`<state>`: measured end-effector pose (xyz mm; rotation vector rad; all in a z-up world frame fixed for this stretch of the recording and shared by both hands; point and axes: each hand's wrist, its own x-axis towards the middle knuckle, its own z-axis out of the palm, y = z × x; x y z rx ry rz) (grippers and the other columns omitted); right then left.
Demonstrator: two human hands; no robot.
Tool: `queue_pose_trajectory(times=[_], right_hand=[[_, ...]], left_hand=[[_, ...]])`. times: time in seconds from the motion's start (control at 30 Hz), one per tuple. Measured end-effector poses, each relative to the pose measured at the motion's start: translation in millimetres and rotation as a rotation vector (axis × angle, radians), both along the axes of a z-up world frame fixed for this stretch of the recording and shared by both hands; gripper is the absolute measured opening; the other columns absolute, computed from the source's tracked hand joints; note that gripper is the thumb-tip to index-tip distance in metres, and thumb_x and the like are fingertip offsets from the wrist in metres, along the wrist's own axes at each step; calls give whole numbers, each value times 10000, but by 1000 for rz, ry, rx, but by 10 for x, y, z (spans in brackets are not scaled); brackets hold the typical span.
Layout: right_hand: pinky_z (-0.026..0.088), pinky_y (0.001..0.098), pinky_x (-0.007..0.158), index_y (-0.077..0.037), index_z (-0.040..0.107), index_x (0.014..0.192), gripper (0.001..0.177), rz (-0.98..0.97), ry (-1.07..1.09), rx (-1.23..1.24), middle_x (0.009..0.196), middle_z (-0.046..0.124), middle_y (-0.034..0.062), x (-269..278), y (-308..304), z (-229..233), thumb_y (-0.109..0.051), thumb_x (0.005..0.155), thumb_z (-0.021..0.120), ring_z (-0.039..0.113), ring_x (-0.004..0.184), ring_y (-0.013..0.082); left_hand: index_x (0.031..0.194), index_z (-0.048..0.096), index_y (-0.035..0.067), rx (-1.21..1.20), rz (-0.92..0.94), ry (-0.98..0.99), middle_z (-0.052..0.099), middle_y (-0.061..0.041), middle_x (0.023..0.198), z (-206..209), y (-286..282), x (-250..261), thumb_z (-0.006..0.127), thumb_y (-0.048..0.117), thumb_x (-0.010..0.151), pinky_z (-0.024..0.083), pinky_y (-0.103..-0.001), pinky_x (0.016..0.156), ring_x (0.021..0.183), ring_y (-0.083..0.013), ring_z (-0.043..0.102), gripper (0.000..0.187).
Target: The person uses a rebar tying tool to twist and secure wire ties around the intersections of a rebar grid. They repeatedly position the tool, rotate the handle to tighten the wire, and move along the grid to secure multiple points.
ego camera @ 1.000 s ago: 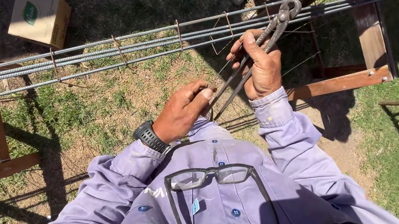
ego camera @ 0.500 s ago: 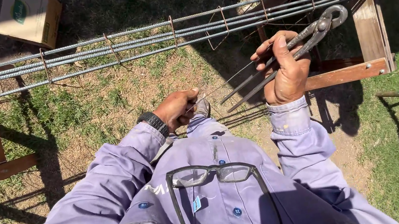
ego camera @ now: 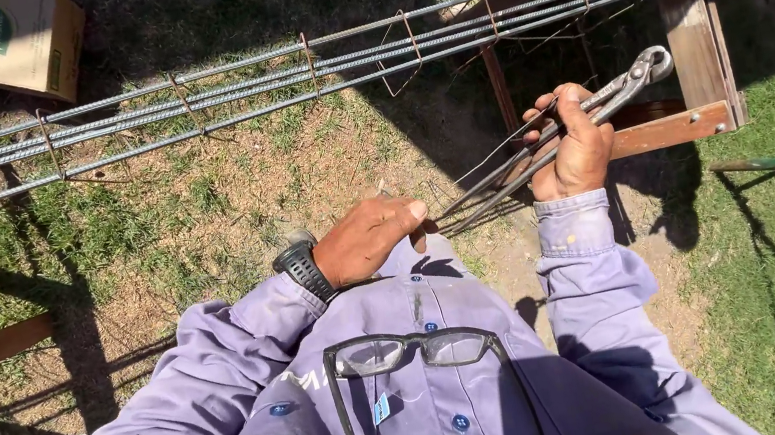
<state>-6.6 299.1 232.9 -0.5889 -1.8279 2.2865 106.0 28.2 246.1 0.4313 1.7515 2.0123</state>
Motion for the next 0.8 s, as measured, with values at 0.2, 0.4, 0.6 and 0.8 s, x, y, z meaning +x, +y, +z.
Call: queue_pose_trajectory(times=[0.2,0.4,0.6,0.8], right_hand=[[500,240,608,-138,624,1004,144,21,-210,-194,921,694,28,-342,780,-652,-278,978,650,677,820,191],[491,235,611,-157,599,970,145,45,-250,-221,857,676,4,-667,960,-720,-293,984,650,655,772,158],[430,258,450,-72,594,832,177,30,-107,-43,703,598,96,-1083,1068,-410,-208,922,664,599,556,215],[431,192,442,-65,630,914,264,281,-201,64,780,704,142,-1405,1442,-709,-325,906,667,704,599,199]], left_hand=[[760,653,73,153,24,-80,644,-93,734,37,33,-20,454,308,1057,502,-382,814,783,-209,590,429],[913,645,15,-32,143,-19,619,-195,760,107,287,-289,529,213,1040,511,-437,720,753,-242,600,262],[700,462,126,-360,221,-117,388,46,647,-578,890,-460,522,272,1056,323,-334,570,605,-92,365,389],[803,640,102,-544,191,-246,629,-12,716,-837,1364,-678,490,364,1016,444,-340,644,660,-167,599,369]])
